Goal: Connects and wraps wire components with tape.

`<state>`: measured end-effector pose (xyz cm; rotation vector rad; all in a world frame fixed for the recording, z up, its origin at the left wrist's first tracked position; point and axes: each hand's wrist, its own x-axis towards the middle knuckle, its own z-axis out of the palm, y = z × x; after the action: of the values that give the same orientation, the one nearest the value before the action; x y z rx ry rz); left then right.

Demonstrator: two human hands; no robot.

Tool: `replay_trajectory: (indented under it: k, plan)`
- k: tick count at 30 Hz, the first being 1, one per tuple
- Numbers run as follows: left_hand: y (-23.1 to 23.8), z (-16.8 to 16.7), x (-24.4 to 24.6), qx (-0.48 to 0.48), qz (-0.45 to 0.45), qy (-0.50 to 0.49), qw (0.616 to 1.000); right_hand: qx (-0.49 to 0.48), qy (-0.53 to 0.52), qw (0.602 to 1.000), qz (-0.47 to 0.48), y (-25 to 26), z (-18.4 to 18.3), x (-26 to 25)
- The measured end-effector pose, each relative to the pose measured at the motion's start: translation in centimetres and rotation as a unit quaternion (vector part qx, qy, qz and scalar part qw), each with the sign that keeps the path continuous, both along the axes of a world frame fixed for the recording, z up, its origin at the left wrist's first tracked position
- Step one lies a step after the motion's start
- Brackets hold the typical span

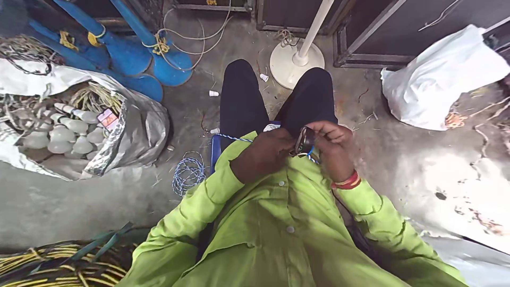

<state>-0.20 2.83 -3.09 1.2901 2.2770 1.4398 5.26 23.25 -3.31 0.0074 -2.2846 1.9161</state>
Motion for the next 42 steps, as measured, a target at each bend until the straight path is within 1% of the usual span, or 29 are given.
replay_trajectory:
  k: [2,4,5,8,9,10,11,12,14,15,16,17,18,19,20,21,22,24,25,26,27,29,31,33,35,36,38,40,42]
  plan:
    - [-0.2,0.2,0.1,-0.026,0.029,0.006,0.999,0.066,-0.021,0.998,0.012,0.1,0.6,-0.2]
    - [-0.4,0.2,0.0,-0.017,0.065,0.005,0.998,0.162,0.049,0.985,0.041,0.8,0.9,-0.8]
    - [-0.4,0.1,0.0,-0.010,0.071,0.002,0.997,0.205,0.111,0.970,0.074,1.3,1.0,-1.1]
    - [-0.1,-0.3,-0.2,0.001,0.081,-0.015,0.997,0.308,0.272,0.896,0.170,1.8,1.5,-1.4]
    - [0.0,-0.3,-0.3,0.000,0.083,-0.018,0.996,0.325,0.302,0.876,0.189,1.9,1.5,-1.5]
    - [0.0,-0.1,-0.2,-0.002,0.084,-0.019,0.996,0.324,0.310,0.873,0.191,1.8,1.4,-1.3]
    - [0.0,0.1,0.0,-0.004,0.084,-0.017,0.996,0.303,0.291,0.891,0.171,1.6,1.4,-1.1]
    - [0.2,0.2,0.2,-0.002,0.085,-0.009,0.996,0.268,0.244,0.922,0.135,1.4,1.4,-0.9]
    - [0.4,0.3,0.5,0.002,0.080,0.018,0.997,0.148,0.090,0.983,0.061,0.8,1.7,-0.5]
    - [0.5,0.1,0.6,0.003,0.077,0.036,0.996,0.076,0.018,0.996,0.040,0.6,1.8,-0.4]
    - [0.6,-0.1,0.7,0.002,0.072,0.052,0.996,0.008,-0.047,0.998,0.034,0.5,1.7,-0.3]
    - [0.6,-0.4,0.6,-0.005,0.065,0.059,0.996,-0.038,-0.094,0.994,0.029,0.4,1.5,-0.3]
    - [0.6,-0.5,0.6,-0.015,0.061,0.057,0.996,-0.047,-0.112,0.992,0.025,0.4,1.2,-0.3]
    - [0.5,-0.7,0.6,-0.025,0.059,0.045,0.997,-0.014,-0.089,0.996,0.024,0.3,0.9,-0.2]
    - [0.4,-0.7,0.5,-0.030,0.062,0.021,0.997,0.056,-0.028,0.998,0.021,0.1,0.7,-0.2]
    - [0.1,-0.7,0.3,-0.029,0.068,-0.012,0.997,0.140,0.060,0.988,0.025,0.1,0.4,-0.4]
    - [-0.1,-0.9,0.2,-0.020,0.077,-0.047,0.996,0.212,0.156,0.963,0.050,0.3,0.2,-0.7]
    - [-0.4,-1.1,0.2,-0.004,0.089,-0.094,0.992,0.296,0.301,0.900,0.110,0.8,0.2,-1.3]
    - [-0.5,-1.1,0.1,-0.006,0.092,-0.102,0.991,0.317,0.332,0.880,0.124,0.9,0.3,-1.4]
    - [-0.4,-1.0,0.2,-0.010,0.095,-0.100,0.990,0.327,0.336,0.875,0.121,0.9,0.4,-1.4]
    - [-0.2,-0.9,0.3,-0.016,0.097,-0.092,0.991,0.325,0.316,0.885,0.103,0.8,0.6,-1.3]
    - [0.4,-0.6,0.7,-0.021,0.085,-0.066,0.994,0.273,0.227,0.934,0.043,0.4,0.9,-1.1]
    - [0.9,-0.3,1.1,-0.030,0.073,-0.054,0.995,0.188,0.096,0.977,-0.011,0.0,1.5,-1.0]
    - [0.8,0.0,1.2,-0.018,0.074,-0.058,0.995,0.059,-0.026,0.998,0.007,0.1,2.3,-1.0]
    - [0.4,0.3,1.0,-0.008,0.077,-0.053,0.996,-0.050,-0.118,0.991,0.044,0.8,2.9,-1.1]
    - [0.3,0.5,0.9,-0.009,0.077,-0.041,0.996,-0.077,-0.146,0.985,0.044,1.0,3.0,-1.1]
    - [0.2,0.6,1.0,-0.023,0.080,0.007,0.996,-0.079,-0.178,0.981,0.023,0.7,3.3,-1.0]
    - [0.3,0.1,1.1,-0.033,0.100,0.095,0.990,-0.053,-0.191,0.980,0.010,0.2,3.0,-1.0]
    - [0.2,-0.8,1.0,-0.028,0.124,0.188,0.974,-0.036,-0.206,0.978,0.013,-0.2,1.8,-1.7]
